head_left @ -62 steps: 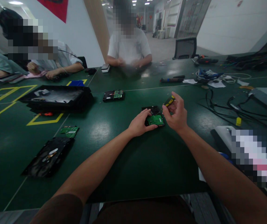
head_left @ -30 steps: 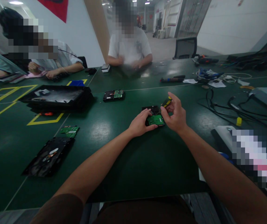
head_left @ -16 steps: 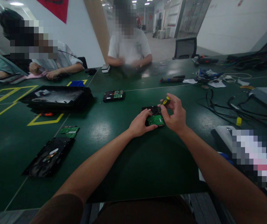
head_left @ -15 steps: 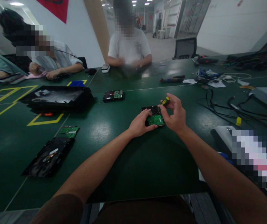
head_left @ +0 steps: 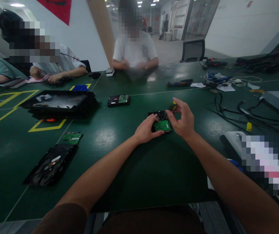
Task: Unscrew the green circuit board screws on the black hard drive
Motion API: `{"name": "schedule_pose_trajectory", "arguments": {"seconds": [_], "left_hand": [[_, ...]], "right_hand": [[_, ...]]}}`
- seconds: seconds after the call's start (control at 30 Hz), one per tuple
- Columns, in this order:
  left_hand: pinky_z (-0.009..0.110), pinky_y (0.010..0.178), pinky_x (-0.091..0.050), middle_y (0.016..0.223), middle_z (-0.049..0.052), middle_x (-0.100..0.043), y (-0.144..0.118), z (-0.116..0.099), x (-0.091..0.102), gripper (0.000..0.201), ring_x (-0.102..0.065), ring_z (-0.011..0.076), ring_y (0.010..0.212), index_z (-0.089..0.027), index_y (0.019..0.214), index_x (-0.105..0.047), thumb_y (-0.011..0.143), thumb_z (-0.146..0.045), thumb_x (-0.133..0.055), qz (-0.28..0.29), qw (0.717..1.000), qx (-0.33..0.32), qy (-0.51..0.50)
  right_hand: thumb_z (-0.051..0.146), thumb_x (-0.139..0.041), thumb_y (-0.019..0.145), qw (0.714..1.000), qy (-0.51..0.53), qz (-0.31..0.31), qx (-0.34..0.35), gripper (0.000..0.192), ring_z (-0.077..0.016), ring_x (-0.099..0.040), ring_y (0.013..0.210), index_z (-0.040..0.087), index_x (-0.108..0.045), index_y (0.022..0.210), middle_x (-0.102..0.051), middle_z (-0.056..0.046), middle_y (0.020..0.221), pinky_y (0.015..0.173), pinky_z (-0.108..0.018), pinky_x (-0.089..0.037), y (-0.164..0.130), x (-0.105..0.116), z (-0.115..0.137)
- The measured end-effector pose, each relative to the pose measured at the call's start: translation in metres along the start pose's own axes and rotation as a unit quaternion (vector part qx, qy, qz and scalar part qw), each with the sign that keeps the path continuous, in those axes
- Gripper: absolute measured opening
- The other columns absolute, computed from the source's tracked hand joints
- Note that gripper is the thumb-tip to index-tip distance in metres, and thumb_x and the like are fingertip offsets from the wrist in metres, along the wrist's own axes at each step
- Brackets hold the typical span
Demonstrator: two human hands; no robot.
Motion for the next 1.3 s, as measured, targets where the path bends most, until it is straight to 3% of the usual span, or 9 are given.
{"name": "schedule_pose_trajectory", "arguments": {"seconds": [0.17, 0.33, 0.5, 0.67, 0.83, 1.0, 1.17, 1.3], "left_hand": [[0.055, 0.125, -0.037, 0.160, 0.017, -0.048, -0.0003, 0.0021, -0.0006, 0.060, -0.037, 0.0340, 0.155, -0.022, 0.129, -0.056, 0.083, -0.055, -0.078, -0.002, 1.000, 0.000, 0.001], [0.055, 0.124, -0.038, 0.159, 0.016, -0.049, 0.0006, 0.0049, -0.0026, 0.061, -0.038, 0.0343, 0.155, -0.023, 0.129, -0.056, 0.083, -0.054, -0.079, -0.006, 1.000, -0.007, -0.003], [0.057, 0.125, -0.037, 0.160, 0.016, -0.048, 0.0004, 0.0054, -0.0030, 0.060, -0.037, 0.0352, 0.155, -0.023, 0.129, -0.057, 0.083, -0.054, -0.079, -0.007, 1.000, -0.004, -0.008], [0.058, 0.124, -0.038, 0.161, 0.017, -0.048, 0.0001, 0.0039, -0.0016, 0.060, -0.037, 0.0355, 0.155, -0.023, 0.129, -0.057, 0.083, -0.054, -0.079, -0.003, 1.000, -0.001, -0.010], [0.058, 0.124, -0.038, 0.160, 0.016, -0.048, 0.0004, 0.0041, -0.0010, 0.059, -0.038, 0.0351, 0.155, -0.023, 0.128, -0.057, 0.083, -0.054, -0.079, -0.004, 1.000, -0.002, -0.007], [0.057, 0.123, -0.039, 0.160, 0.017, -0.049, 0.0007, 0.0053, -0.0019, 0.060, -0.039, 0.0351, 0.155, -0.023, 0.128, -0.057, 0.082, -0.055, -0.079, -0.004, 1.000, -0.002, -0.001], [0.055, 0.124, -0.038, 0.159, 0.017, -0.049, 0.0005, 0.0050, -0.0022, 0.061, -0.038, 0.0345, 0.155, -0.022, 0.128, -0.057, 0.083, -0.055, -0.079, -0.004, 1.000, -0.002, 0.000], [0.055, 0.124, -0.038, 0.159, 0.017, -0.050, 0.0008, 0.0060, -0.0025, 0.061, -0.039, 0.0340, 0.154, -0.023, 0.129, -0.057, 0.082, -0.054, -0.080, -0.009, 1.000, -0.003, -0.004]], "right_hand": [[0.031, -0.058, 0.100, 1.000, 0.028, 0.007, 0.000, 0.062, -0.0257, -0.075, 0.103, 0.032, -0.038, 0.158, -0.062, -0.010, 0.143, 0.093, -0.047, -0.065, -0.0002, -0.0015, -0.0010], [0.034, -0.068, 0.094, 1.000, 0.000, -0.016, 0.007, 0.059, -0.0242, -0.074, 0.091, 0.031, -0.049, 0.150, -0.068, -0.009, 0.128, 0.083, -0.045, -0.066, 0.0007, 0.0008, 0.0011], [0.026, -0.059, 0.099, 0.999, 0.037, -0.008, 0.003, 0.058, -0.0236, -0.075, 0.099, 0.031, -0.043, 0.155, -0.065, -0.009, 0.138, 0.092, -0.044, -0.065, 0.0005, -0.0010, 0.0006], [0.032, -0.067, 0.094, 0.999, 0.014, -0.030, 0.002, 0.057, -0.0236, -0.074, 0.088, 0.032, -0.048, 0.148, -0.067, -0.008, 0.128, 0.081, -0.044, -0.067, 0.0000, 0.0006, -0.0031], [0.026, -0.058, 0.098, 0.999, 0.041, -0.009, -0.003, 0.057, -0.0234, -0.077, 0.097, 0.029, -0.040, 0.152, -0.065, -0.009, 0.135, 0.090, -0.042, -0.066, 0.0001, -0.0017, -0.0026], [0.031, -0.067, 0.094, 1.000, 0.012, -0.027, 0.003, 0.056, -0.0228, -0.075, 0.086, 0.031, -0.048, 0.147, -0.067, -0.009, 0.127, 0.081, -0.044, -0.067, 0.0007, 0.0009, -0.0021], [0.026, -0.062, 0.097, 0.999, 0.043, -0.024, 0.004, 0.055, -0.0235, -0.076, 0.096, 0.029, -0.045, 0.148, -0.065, -0.010, 0.134, 0.088, -0.044, -0.066, 0.0004, 0.0004, -0.0004], [0.029, -0.069, 0.093, 0.999, 0.030, -0.036, 0.004, 0.056, -0.0219, -0.075, 0.088, 0.031, -0.048, 0.145, -0.067, -0.008, 0.128, 0.082, -0.041, -0.067, -0.0001, 0.0010, -0.0026]]}}
Point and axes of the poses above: each hand's wrist, its own y-axis towards the middle knuckle, its own x-axis out of the back of the hand, z = x × y, the point moved 6 cm from there along y, towards the middle knuckle
